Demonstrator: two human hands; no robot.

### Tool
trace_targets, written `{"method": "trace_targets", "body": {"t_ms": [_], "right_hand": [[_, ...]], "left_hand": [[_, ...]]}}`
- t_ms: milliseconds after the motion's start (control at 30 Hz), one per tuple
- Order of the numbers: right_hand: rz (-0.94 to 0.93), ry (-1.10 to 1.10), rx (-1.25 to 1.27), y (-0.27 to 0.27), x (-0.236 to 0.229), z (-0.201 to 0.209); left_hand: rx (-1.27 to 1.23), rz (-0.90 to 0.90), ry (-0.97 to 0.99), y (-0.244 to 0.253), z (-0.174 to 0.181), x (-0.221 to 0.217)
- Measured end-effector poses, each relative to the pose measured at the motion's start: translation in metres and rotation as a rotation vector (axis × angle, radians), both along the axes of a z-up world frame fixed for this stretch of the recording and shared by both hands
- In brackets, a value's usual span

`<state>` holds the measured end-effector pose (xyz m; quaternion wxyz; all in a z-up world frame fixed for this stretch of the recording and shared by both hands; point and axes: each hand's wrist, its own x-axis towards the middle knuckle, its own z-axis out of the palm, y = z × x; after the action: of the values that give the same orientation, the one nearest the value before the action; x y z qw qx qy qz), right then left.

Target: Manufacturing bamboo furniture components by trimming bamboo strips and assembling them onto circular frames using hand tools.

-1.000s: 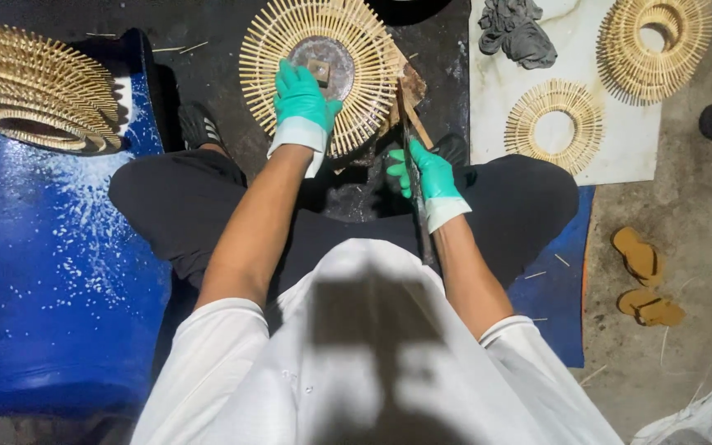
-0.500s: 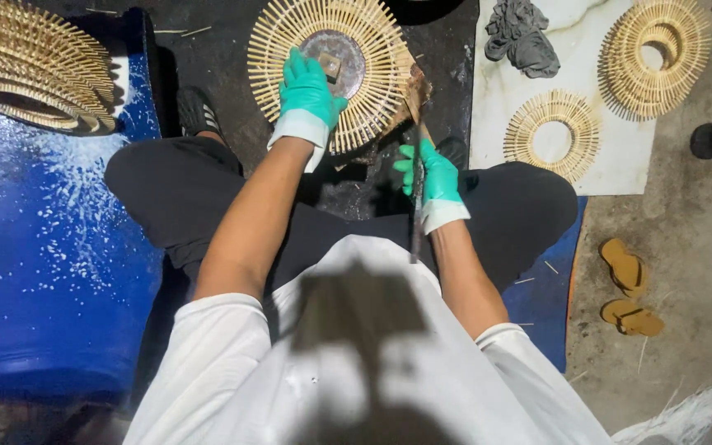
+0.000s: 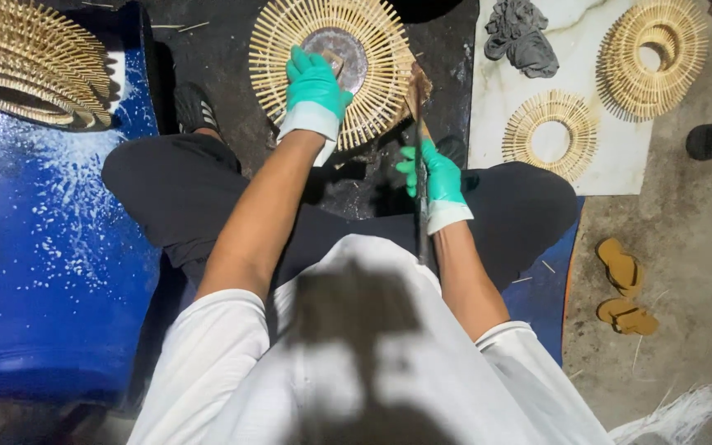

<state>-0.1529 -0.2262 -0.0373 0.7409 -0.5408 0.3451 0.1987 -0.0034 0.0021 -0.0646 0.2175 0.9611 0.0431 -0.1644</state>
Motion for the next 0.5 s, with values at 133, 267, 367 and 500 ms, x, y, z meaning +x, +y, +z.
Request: {"method": "trace_targets", "body": {"t_ms": [133, 267, 367, 500], "right_hand": [[-0.013, 0.020, 0.012, -0.004, 0.003, -0.001], [-0.010, 0.021, 0.025, -0.010, -0.001, -0.009], [-0.033, 0.013, 0.035, -0.006, 0.002, -0.010], [-0.022, -0.003, 0.000, -0.007, 0.000, -0.003]], "left_hand": [[0.018, -0.060, -0.045, 0.003, -0.007, 0.005], [0.031, -0.107, 0.004, 0.008, 0.004, 0.001], [0.041, -0.139, -0.018, 0.011, 0.005, 0.007], [0.044, -0.154, -0.017, 0.009, -0.019, 0.008]]}}
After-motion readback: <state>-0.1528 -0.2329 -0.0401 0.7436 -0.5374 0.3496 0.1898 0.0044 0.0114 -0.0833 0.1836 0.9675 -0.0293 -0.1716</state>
